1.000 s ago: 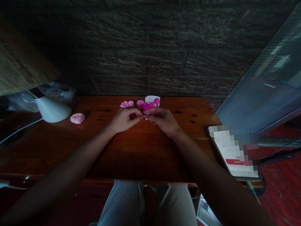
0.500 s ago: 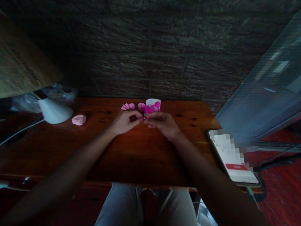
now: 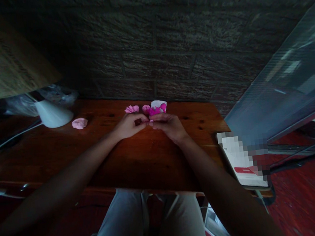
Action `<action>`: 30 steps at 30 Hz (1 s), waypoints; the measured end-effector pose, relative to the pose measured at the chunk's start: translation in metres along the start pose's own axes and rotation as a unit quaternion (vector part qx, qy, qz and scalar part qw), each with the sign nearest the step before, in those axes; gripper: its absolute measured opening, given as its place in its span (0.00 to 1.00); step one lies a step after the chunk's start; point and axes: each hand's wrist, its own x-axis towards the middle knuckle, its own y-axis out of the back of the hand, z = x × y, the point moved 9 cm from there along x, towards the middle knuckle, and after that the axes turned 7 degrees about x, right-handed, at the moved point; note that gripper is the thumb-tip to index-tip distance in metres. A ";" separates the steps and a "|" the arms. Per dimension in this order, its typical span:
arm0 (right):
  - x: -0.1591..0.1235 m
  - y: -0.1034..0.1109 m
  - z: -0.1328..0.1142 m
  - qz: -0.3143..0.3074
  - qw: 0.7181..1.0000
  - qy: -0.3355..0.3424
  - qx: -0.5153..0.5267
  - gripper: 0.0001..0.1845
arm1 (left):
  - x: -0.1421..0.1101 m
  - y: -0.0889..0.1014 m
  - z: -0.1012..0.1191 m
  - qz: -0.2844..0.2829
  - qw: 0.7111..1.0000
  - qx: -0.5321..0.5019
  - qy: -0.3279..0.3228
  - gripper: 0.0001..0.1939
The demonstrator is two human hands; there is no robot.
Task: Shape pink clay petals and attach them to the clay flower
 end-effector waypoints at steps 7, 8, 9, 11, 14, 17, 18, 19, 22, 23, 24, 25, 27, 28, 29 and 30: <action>-0.001 -0.001 0.004 -0.008 1.000 -0.018 0.005 0.21 | 0.000 0.000 -0.001 0.001 1.000 -0.005 0.000 0.04; -0.001 -0.001 0.003 -0.009 1.000 -0.014 -0.003 0.21 | 0.000 0.000 -0.001 -0.001 1.000 -0.002 0.002 0.04; -0.001 -0.001 0.003 -0.010 1.000 -0.011 -0.010 0.21 | 0.000 0.000 -0.001 -0.002 1.000 0.000 0.003 0.04; 0.000 -0.002 0.004 -0.013 1.000 -0.009 -0.022 0.20 | 0.000 0.001 -0.001 0.002 1.000 -0.004 0.008 0.04; 0.001 -0.002 0.004 -0.016 1.000 -0.013 -0.022 0.22 | 0.000 0.001 -0.001 0.002 1.000 -0.015 0.013 0.05; 0.001 -0.002 0.006 -0.015 1.000 -0.023 -0.003 0.26 | 0.000 -0.001 -0.002 -0.001 1.000 -0.004 0.012 0.05; 0.001 -0.001 0.007 -0.014 0.999 -0.030 0.002 0.27 | 0.000 -0.002 -0.002 -0.002 1.000 -0.001 0.010 0.05; 0.000 -0.001 0.008 -0.012 0.999 -0.037 0.006 0.27 | 0.000 -0.002 -0.002 -0.001 1.000 -0.001 0.009 0.05; 0.000 0.000 0.010 -0.004 0.999 -0.049 0.015 0.26 | 0.000 -0.001 -0.002 0.007 1.000 -0.013 0.005 0.05; 0.000 0.000 0.011 -0.004 0.999 -0.049 0.017 0.25 | 0.000 0.000 -0.002 0.009 1.000 -0.016 0.003 0.05; 0.000 -0.001 0.011 -0.006 0.999 -0.048 0.017 0.25 | 0.000 0.000 -0.002 0.009 1.000 -0.015 0.002 0.05; 0.000 -0.002 0.010 -0.010 0.999 -0.045 0.014 0.24 | 0.000 0.000 -0.001 0.008 1.000 -0.010 0.001 0.05; 0.001 -0.003 0.009 -0.018 0.999 -0.033 0.005 0.23 | 0.000 -0.001 -0.001 0.004 1.000 -0.003 0.000 0.04; 0.001 -0.003 0.008 -0.019 0.999 -0.027 -0.002 0.22 | 0.000 0.000 -0.001 0.005 1.000 -0.003 0.001 0.04; 0.001 -0.002 0.008 -0.018 1.000 -0.021 -0.008 0.22 | 0.000 0.000 -0.001 0.007 1.000 -0.005 0.002 0.04; 0.001 -0.001 0.008 -0.016 1.000 -0.019 -0.013 0.21 | 0.000 0.001 -0.001 0.010 1.000 -0.009 0.003 0.04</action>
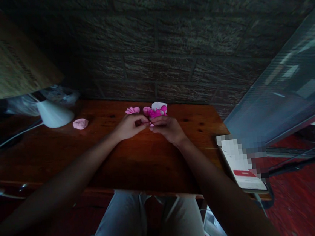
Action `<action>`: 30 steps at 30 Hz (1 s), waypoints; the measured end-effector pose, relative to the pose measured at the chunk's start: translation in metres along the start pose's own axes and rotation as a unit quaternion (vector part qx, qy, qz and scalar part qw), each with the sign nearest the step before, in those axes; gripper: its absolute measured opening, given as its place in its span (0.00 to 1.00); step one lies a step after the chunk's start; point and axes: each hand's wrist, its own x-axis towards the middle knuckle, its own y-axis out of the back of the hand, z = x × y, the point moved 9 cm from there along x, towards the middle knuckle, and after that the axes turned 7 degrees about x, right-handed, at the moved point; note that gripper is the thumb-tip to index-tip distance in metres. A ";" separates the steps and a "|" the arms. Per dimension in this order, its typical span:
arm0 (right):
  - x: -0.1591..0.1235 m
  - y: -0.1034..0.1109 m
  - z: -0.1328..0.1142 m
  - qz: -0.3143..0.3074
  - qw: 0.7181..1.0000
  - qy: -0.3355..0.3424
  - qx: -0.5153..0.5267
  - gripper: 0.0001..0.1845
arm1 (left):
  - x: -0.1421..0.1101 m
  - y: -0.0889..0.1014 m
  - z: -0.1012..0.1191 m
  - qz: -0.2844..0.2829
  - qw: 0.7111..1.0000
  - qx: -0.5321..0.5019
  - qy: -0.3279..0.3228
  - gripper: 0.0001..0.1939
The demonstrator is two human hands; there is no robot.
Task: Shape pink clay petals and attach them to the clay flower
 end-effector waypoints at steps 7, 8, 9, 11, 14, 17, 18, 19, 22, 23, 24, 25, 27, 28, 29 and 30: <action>0.000 0.002 0.006 0.000 1.000 -0.019 0.023 0.24 | -0.001 -0.001 -0.001 -0.001 1.000 -0.005 -0.008 0.04; 0.000 0.002 0.006 0.004 1.000 -0.019 0.023 0.24 | 0.000 -0.001 -0.002 0.001 1.000 -0.007 -0.008 0.04; 0.000 0.003 0.006 0.009 1.000 -0.017 0.019 0.24 | 0.000 -0.002 -0.002 0.001 1.000 -0.010 -0.008 0.05; 0.001 0.006 0.004 0.019 1.000 -0.009 0.008 0.23 | 0.000 -0.004 -0.004 0.001 1.000 -0.016 -0.007 0.05; 0.002 0.009 0.003 0.023 1.000 0.002 0.006 0.22 | 0.000 -0.005 -0.005 -0.005 1.000 -0.014 -0.005 0.05; 0.003 0.011 0.004 0.025 1.000 0.002 0.018 0.23 | 0.000 -0.004 -0.004 -0.003 1.000 -0.012 -0.001 0.05; 0.003 0.012 0.005 0.027 0.999 0.000 0.018 0.23 | 0.000 -0.004 -0.004 0.001 1.000 -0.011 0.001 0.05; 0.004 0.012 0.006 0.029 0.999 -0.002 0.015 0.23 | 0.000 -0.003 -0.004 0.004 1.000 -0.010 0.002 0.05; 0.004 0.011 0.007 0.025 1.000 0.000 0.000 0.22 | -0.001 -0.002 -0.002 0.004 1.000 -0.008 0.001 0.05; 0.005 0.011 0.007 0.021 1.000 0.005 -0.003 0.21 | -0.001 -0.003 -0.001 0.001 1.000 -0.010 -0.001 0.06; 0.005 0.010 0.006 0.017 1.000 0.011 -0.007 0.21 | -0.001 -0.003 0.000 0.000 1.000 -0.013 -0.003 0.06; 0.005 0.010 0.005 0.014 1.000 0.018 -0.010 0.20 | -0.001 -0.003 0.000 -0.001 1.000 -0.017 -0.005 0.06; 0.005 0.010 0.002 0.011 0.999 0.033 -0.018 0.18 | 0.000 -0.002 0.000 0.003 1.000 -0.023 -0.005 0.06; 0.005 0.010 0.001 0.007 0.999 0.040 -0.022 0.17 | 0.000 -0.001 -0.001 0.004 1.000 -0.025 -0.005 0.06; 0.005 0.009 0.000 0.002 0.999 0.046 -0.027 0.16 | 0.000 -0.001 -0.001 0.004 1.000 -0.024 -0.005 0.06; 0.005 0.008 -0.001 -0.003 0.998 0.052 -0.032 0.15 | 0.000 -0.001 -0.001 0.003 1.000 -0.021 -0.007 0.06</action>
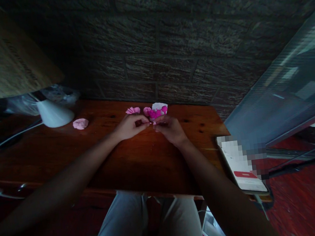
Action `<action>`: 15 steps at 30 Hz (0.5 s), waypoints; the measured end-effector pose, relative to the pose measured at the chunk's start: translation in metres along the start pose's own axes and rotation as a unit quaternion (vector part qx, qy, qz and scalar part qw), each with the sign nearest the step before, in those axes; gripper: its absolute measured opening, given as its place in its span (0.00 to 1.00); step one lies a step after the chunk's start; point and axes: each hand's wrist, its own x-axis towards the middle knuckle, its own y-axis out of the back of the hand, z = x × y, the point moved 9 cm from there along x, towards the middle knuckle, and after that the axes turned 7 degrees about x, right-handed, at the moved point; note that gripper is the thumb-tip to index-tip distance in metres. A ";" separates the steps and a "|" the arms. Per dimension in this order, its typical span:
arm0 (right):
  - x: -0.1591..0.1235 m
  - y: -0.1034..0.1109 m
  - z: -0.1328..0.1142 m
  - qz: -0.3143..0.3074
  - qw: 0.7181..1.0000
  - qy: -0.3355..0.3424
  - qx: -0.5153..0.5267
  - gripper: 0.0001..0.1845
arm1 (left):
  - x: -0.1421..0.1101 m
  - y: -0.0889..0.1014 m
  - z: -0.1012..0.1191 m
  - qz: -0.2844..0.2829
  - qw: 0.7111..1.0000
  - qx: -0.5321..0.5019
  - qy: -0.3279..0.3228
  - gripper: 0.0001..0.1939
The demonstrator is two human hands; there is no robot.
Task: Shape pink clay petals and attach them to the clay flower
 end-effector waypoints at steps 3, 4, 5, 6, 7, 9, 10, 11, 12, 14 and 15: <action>-0.001 -0.001 -0.004 -0.001 1.000 0.017 -0.012 0.11 | 0.000 -0.001 0.000 -0.002 1.000 0.009 -0.004 0.06; -0.001 0.000 -0.005 0.005 1.000 0.022 -0.014 0.11 | 0.000 -0.001 0.000 -0.001 1.000 0.009 -0.003 0.06; -0.001 0.001 -0.006 0.011 0.999 0.026 -0.017 0.10 | 0.000 0.000 0.000 0.000 1.000 0.007 -0.002 0.06; -0.001 0.002 -0.007 0.014 0.999 0.028 -0.020 0.10 | 0.000 0.000 0.000 0.000 1.000 0.005 -0.001 0.06; -0.001 0.002 -0.007 0.014 0.999 0.028 -0.023 0.09 | 0.000 0.000 0.000 0.000 1.000 0.006 -0.001 0.06; 0.000 0.001 -0.007 0.009 0.999 0.030 -0.025 0.10 | 0.000 0.000 0.000 -0.002 1.000 0.012 -0.003 0.05; 0.000 0.000 -0.006 0.005 0.999 0.029 -0.023 0.11 | 0.000 -0.001 0.000 -0.004 1.000 0.016 -0.004 0.05; 0.000 0.000 -0.006 0.002 0.999 0.029 -0.019 0.11 | 0.000 -0.001 0.000 -0.005 1.000 0.019 -0.005 0.05; 0.000 -0.001 -0.005 0.001 1.000 0.027 -0.015 0.12 | 0.000 -0.001 0.000 -0.005 1.000 0.020 -0.005 0.05; 0.001 -0.001 -0.004 0.003 1.000 0.021 -0.006 0.14 | 0.000 -0.001 -0.001 0.000 1.000 0.015 -0.003 0.05; 0.001 -0.001 -0.004 0.005 1.000 0.016 -0.003 0.15 | 0.000 -0.001 -0.001 0.001 1.000 0.012 -0.002 0.05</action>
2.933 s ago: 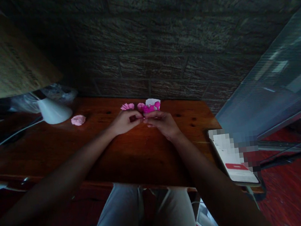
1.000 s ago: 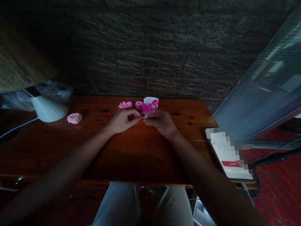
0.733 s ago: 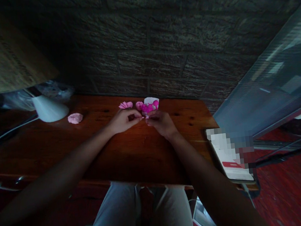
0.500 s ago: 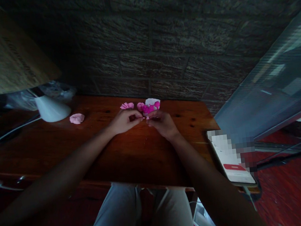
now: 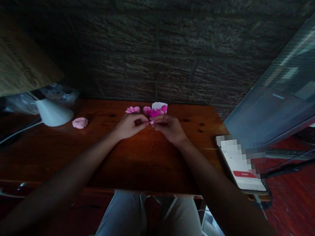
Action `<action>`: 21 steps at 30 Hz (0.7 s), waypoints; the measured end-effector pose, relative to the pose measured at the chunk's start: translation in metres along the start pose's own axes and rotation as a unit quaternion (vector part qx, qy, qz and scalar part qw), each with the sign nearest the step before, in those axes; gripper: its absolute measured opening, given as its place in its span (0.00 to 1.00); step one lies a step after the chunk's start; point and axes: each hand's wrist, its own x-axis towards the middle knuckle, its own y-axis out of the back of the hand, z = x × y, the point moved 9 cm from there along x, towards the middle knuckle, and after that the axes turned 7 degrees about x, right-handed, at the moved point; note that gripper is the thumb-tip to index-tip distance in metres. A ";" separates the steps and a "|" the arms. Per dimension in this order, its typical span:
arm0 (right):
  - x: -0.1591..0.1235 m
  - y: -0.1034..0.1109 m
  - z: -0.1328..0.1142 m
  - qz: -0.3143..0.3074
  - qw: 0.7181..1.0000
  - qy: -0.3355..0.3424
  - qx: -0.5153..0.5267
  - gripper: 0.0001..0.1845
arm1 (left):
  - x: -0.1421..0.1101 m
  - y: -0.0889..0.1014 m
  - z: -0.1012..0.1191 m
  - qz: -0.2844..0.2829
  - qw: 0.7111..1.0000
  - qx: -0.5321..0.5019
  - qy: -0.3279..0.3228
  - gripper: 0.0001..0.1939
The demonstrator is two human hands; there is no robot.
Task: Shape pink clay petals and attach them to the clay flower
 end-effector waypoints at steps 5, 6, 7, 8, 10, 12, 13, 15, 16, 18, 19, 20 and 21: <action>0.000 -0.003 0.003 -0.006 1.000 -0.021 0.001 0.18 | -0.001 0.000 0.001 -0.006 1.000 0.003 0.002 0.05; 0.000 -0.003 0.004 -0.007 1.000 -0.024 0.001 0.19 | -0.001 0.000 0.001 -0.007 1.000 0.003 0.003 0.05; 0.000 -0.003 0.005 -0.008 1.000 -0.025 0.000 0.20 | -0.001 0.000 0.000 -0.008 1.000 0.001 0.004 0.05; 0.000 -0.003 0.006 -0.006 1.000 -0.027 0.000 0.21 | -0.001 0.000 0.000 -0.007 1.000 -0.001 0.005 0.05; 0.000 -0.003 0.008 -0.005 0.999 -0.033 -0.005 0.24 | -0.001 0.000 -0.001 -0.006 1.000 -0.004 0.009 0.05; -0.001 -0.004 0.008 -0.010 0.999 -0.035 -0.013 0.24 | -0.001 -0.001 -0.002 -0.007 1.000 -0.004 0.009 0.05; -0.002 -0.005 0.007 -0.014 0.999 -0.034 -0.015 0.25 | -0.001 -0.001 -0.002 -0.008 1.000 -0.002 0.008 0.05; -0.002 -0.005 0.004 -0.016 0.999 -0.030 -0.012 0.24 | -0.001 -0.001 -0.001 -0.009 1.000 0.001 0.007 0.05; -0.003 -0.004 0.002 -0.012 1.000 -0.027 -0.010 0.24 | -0.001 0.000 -0.001 -0.008 1.000 0.000 0.008 0.05; -0.003 -0.002 -0.001 -0.004 1.000 -0.025 -0.010 0.22 | 0.000 0.000 -0.001 -0.004 1.000 -0.003 0.010 0.05; -0.003 -0.002 -0.002 -0.003 1.000 -0.022 -0.012 0.21 | 0.000 0.001 -0.001 -0.004 1.000 -0.002 0.009 0.05; -0.004 -0.003 -0.003 -0.006 1.000 -0.019 -0.013 0.21 | -0.001 0.001 -0.001 -0.004 1.000 0.002 0.008 0.05; -0.004 -0.004 -0.005 -0.010 1.000 -0.015 -0.014 0.20 | -0.001 0.000 -0.001 -0.006 1.000 0.007 0.006 0.05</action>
